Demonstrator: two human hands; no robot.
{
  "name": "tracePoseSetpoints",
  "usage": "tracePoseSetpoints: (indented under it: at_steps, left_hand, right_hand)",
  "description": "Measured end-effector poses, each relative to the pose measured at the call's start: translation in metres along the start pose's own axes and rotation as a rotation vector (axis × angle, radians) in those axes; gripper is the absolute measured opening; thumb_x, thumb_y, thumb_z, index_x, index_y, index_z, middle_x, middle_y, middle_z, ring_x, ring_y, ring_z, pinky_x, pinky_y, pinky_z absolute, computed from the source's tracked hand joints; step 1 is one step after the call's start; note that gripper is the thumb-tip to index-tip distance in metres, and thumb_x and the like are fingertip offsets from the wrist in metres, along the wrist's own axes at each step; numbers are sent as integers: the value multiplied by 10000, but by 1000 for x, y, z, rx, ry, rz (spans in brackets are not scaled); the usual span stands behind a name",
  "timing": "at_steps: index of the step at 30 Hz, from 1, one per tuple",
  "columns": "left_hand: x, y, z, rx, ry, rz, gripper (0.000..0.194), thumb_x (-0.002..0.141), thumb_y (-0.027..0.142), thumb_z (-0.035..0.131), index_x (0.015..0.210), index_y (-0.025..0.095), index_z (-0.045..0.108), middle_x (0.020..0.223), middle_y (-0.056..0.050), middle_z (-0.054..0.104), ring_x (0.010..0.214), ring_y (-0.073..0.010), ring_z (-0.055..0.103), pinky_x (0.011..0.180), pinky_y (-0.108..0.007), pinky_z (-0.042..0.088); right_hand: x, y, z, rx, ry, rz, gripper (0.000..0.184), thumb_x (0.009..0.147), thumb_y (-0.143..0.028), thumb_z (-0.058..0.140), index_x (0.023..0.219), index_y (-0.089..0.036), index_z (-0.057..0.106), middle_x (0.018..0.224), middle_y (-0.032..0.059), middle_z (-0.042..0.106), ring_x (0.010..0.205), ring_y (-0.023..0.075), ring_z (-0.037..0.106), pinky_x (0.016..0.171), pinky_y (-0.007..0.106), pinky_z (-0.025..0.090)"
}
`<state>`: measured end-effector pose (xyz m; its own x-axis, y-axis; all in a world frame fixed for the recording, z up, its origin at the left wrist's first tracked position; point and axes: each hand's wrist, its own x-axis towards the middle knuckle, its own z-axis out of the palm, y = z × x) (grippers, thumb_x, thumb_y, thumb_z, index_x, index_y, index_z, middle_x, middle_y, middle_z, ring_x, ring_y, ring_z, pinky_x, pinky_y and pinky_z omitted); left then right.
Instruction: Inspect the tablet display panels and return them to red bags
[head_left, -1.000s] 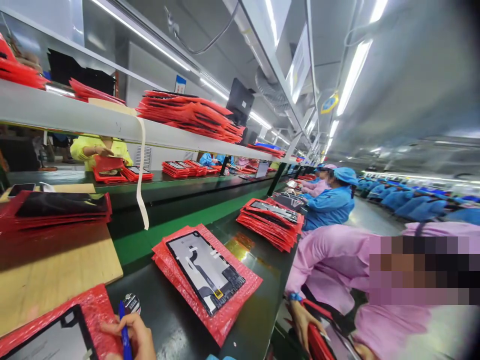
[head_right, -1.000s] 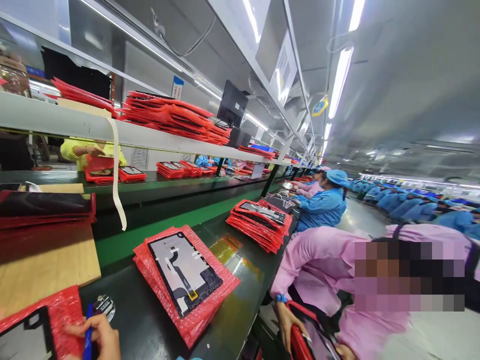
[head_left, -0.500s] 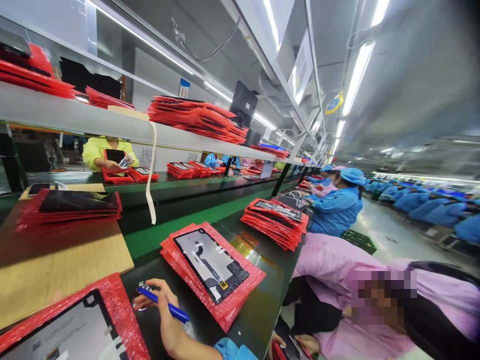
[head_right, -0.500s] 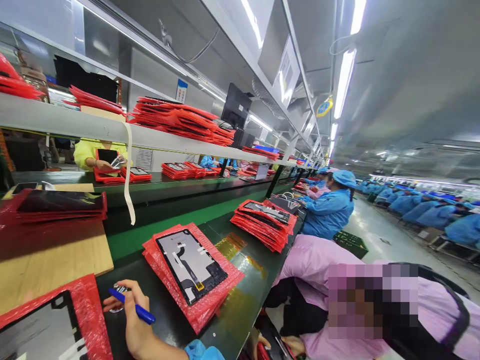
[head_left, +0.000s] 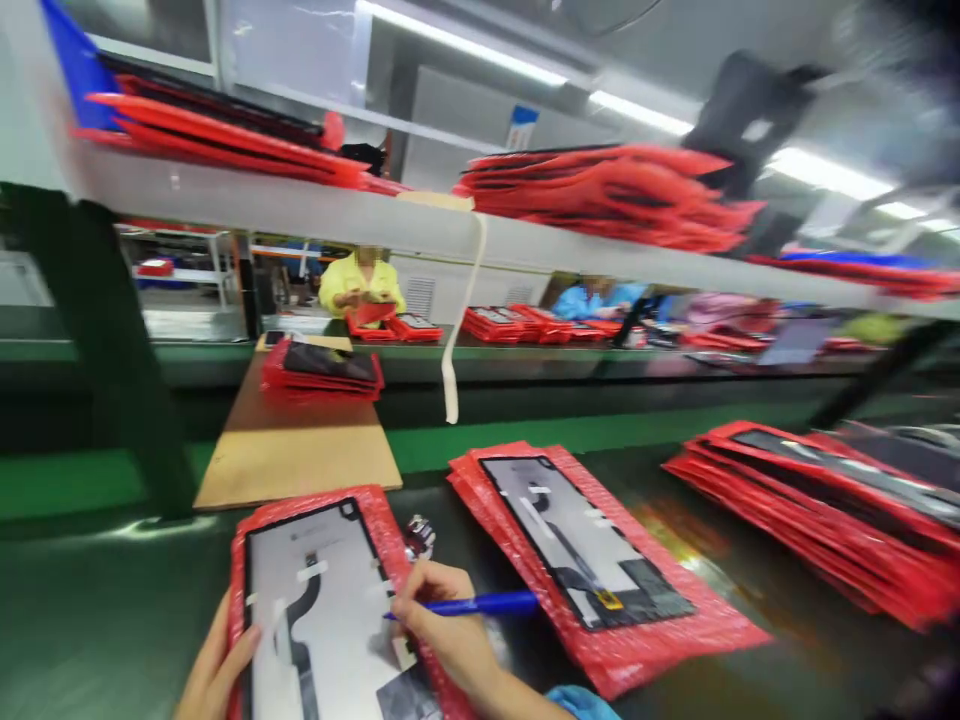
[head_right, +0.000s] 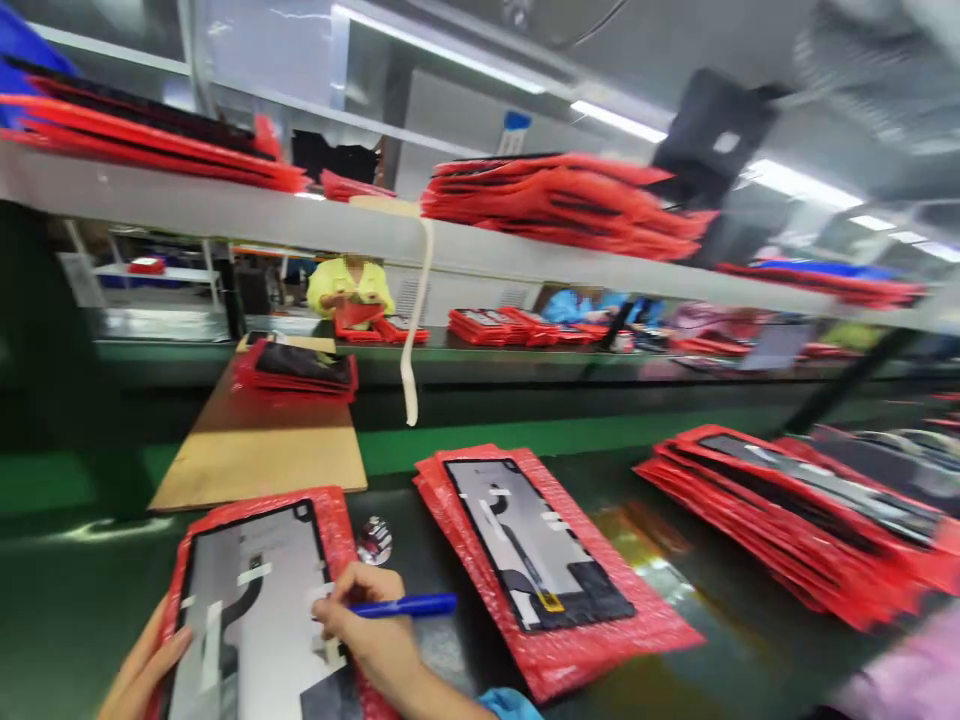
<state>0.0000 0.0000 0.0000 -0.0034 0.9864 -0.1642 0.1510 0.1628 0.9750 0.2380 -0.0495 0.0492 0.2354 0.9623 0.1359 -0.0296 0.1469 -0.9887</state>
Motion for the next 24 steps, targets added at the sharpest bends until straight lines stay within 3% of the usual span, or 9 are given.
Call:
tracePoseSetpoints:
  at_steps: [3, 6, 12, 18, 24]
  left_hand:
    - [0, 3, 4, -132, -27, -7, 666, 746, 549, 629, 1318, 219, 540, 1404, -53, 559, 1391, -311, 361, 1164, -419, 247]
    - [-2, 8, 5, -168, -106, 20, 669, 763, 555, 614, 1316, 188, 532, 1451, -73, 506, 1395, -299, 356, 1163, -393, 248]
    - [-7, 12, 4, -157, -141, 49, 710, 793, 548, 582, 1378, 164, 459, 1493, -89, 449, 1393, -287, 361, 1157, -384, 264]
    - [-5, 10, 3, -162, -155, 30, 729, 803, 555, 569, 1404, 169, 422, 1516, -87, 413, 1399, -290, 350, 1154, -385, 267]
    - [-4, 6, 5, -112, -162, 60, 806, 809, 590, 528, 1450, 153, 308, 1562, -131, 313, 1436, -299, 260, 1178, -409, 193]
  right_hand:
    - [-4, 4, 4, -88, -26, 27, 473, 694, -553, 714, 503, -213, 448, 415, -39, 478, 367, 98, 435, 413, 226, 340]
    - [-10, 7, 2, -214, -18, -36, 439, 759, -426, 652, 482, -226, 375, 429, -54, 414, 410, 99, 390, 446, 236, 327]
    - [-22, 10, 0, -446, -79, -231, 404, 719, -203, 579, 473, -217, 258, 442, -70, 326, 409, 85, 351, 483, 230, 317]
    - [-20, 5, 6, -503, -166, -301, 367, 709, -161, 525, 513, -216, 220, 444, -80, 255, 385, 73, 288, 437, 209, 267]
    - [-21, 6, 5, -436, -149, -228, 402, 689, -184, 576, 478, -207, 235, 436, -80, 261, 395, 69, 291, 461, 221, 272]
